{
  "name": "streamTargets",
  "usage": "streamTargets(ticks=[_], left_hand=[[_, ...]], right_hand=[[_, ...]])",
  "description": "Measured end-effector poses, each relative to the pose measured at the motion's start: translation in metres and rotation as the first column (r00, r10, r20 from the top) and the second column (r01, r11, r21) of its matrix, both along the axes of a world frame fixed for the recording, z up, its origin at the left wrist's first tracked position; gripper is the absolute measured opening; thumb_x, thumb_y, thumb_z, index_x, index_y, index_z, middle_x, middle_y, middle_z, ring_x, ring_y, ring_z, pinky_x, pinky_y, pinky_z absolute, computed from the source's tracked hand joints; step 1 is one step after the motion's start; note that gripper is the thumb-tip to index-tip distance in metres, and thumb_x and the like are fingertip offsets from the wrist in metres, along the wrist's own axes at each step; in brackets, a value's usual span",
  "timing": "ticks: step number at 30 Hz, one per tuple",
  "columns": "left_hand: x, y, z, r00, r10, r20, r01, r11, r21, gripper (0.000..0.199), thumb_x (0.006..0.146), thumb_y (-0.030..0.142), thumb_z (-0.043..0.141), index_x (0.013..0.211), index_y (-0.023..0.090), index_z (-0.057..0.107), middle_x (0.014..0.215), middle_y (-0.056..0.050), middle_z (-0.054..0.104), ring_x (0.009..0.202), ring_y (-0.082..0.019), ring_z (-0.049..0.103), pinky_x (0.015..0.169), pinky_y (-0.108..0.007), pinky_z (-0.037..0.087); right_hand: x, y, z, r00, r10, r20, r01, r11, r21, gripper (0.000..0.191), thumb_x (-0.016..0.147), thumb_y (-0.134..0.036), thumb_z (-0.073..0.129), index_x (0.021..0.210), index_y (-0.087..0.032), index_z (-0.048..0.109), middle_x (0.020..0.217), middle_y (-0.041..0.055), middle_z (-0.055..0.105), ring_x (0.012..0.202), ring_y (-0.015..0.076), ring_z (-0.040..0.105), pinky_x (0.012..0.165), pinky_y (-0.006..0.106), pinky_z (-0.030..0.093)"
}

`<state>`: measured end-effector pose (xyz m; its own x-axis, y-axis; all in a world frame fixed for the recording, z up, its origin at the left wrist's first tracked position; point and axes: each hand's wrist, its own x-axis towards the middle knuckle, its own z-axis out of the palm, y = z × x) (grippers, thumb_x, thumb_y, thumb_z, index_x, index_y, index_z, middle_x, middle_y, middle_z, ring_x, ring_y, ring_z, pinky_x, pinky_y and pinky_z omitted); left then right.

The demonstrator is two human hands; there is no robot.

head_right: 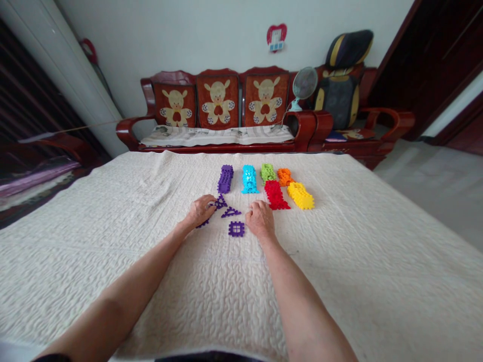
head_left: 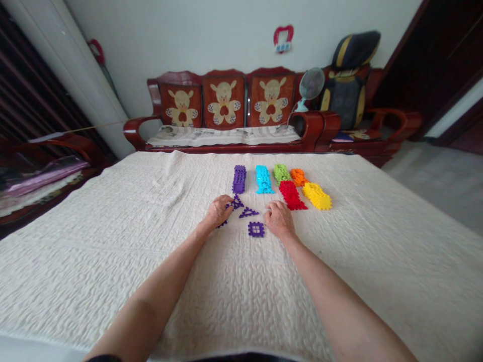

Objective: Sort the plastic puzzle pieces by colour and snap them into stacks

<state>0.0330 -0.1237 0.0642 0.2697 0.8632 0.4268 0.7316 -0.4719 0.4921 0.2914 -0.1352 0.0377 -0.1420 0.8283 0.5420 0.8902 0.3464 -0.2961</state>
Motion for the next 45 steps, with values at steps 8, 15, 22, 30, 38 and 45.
streamTargets(ticks=[8, 15, 22, 30, 38, 45], left_hand=[[0.022, -0.019, 0.007, 0.896, -0.441, -0.039, 0.441, 0.897, -0.012, 0.032, 0.082, 0.043, 0.073, 0.104, 0.020, 0.074, 0.117, -0.012, 0.072, 0.113, -0.024, 0.066, 0.102, -0.040, 0.050], [0.029, -0.027, 0.005, 0.794, -0.594, -0.128, 0.593, 0.803, -0.053, 0.038, 0.083, 0.047, 0.071, 0.109, 0.019, 0.073, 0.119, -0.013, 0.071, 0.112, -0.025, 0.066, 0.102, -0.039, 0.048], [0.030, -0.027, 0.001, 0.813, -0.576, -0.077, 0.577, 0.817, -0.017, 0.030, 0.086, 0.040, 0.067, 0.106, 0.018, 0.072, 0.116, -0.013, 0.072, 0.109, -0.024, 0.067, 0.100, -0.037, 0.050], [0.007, -0.021, 0.011, 0.905, -0.321, 0.278, 0.343, 0.939, -0.032, 0.035, 0.087, 0.044, 0.064, 0.105, 0.017, 0.075, 0.115, -0.013, 0.072, 0.108, -0.023, 0.067, 0.096, -0.036, 0.052], [-0.018, 0.015, 0.002, 0.967, 0.082, 0.243, -0.047, 0.988, -0.146, 0.033, 0.087, 0.040, 0.059, 0.106, 0.019, 0.075, 0.107, -0.008, 0.075, 0.101, -0.022, 0.068, 0.089, -0.033, 0.054], [0.009, 0.009, 0.002, 0.959, -0.178, 0.221, 0.223, 0.955, -0.198, 0.038, 0.089, 0.044, 0.054, 0.109, 0.018, 0.074, 0.112, -0.008, 0.074, 0.105, -0.021, 0.067, 0.098, -0.033, 0.051]], right_hand=[[-0.001, -0.003, 0.002, 1.000, -0.018, 0.013, 0.018, 1.000, 0.007, 0.021, 0.081, -0.011, 0.053, 0.095, -0.015, 0.068, 0.102, 0.0120, 0.068, 0.102, 0.0242, 0.056, 0.093, 0.033, 0.041], [0.000, -0.001, 0.000, 1.000, -0.015, 0.021, 0.014, 1.000, 0.027, 0.021, 0.080, -0.011, 0.053, 0.094, -0.015, 0.067, 0.102, 0.0118, 0.068, 0.102, 0.0243, 0.056, 0.093, 0.033, 0.042], [-0.001, -0.001, 0.003, 1.000, -0.016, 0.018, 0.016, 1.000, 0.008, 0.021, 0.080, -0.010, 0.053, 0.094, -0.016, 0.068, 0.101, 0.0116, 0.068, 0.101, 0.0245, 0.057, 0.094, 0.034, 0.042], [0.003, 0.000, 0.001, 0.997, 0.065, -0.034, -0.066, 0.998, -0.018, 0.025, 0.083, -0.010, 0.050, 0.097, -0.016, 0.070, 0.107, 0.0118, 0.071, 0.106, 0.0238, 0.060, 0.098, 0.036, 0.042], [-0.032, -0.003, 0.000, 0.934, 0.318, -0.161, -0.324, 0.946, -0.015, 0.038, 0.088, -0.021, 0.049, 0.123, -0.014, 0.061, 0.122, 0.0143, 0.069, 0.116, 0.0256, 0.061, 0.103, 0.041, 0.046], [-0.035, -0.006, 0.001, 0.925, 0.340, -0.168, -0.353, 0.934, -0.054, 0.057, 0.082, -0.023, 0.056, 0.138, -0.013, 0.049, 0.124, 0.0174, 0.067, 0.116, 0.0298, 0.063, 0.102, 0.048, 0.049]])
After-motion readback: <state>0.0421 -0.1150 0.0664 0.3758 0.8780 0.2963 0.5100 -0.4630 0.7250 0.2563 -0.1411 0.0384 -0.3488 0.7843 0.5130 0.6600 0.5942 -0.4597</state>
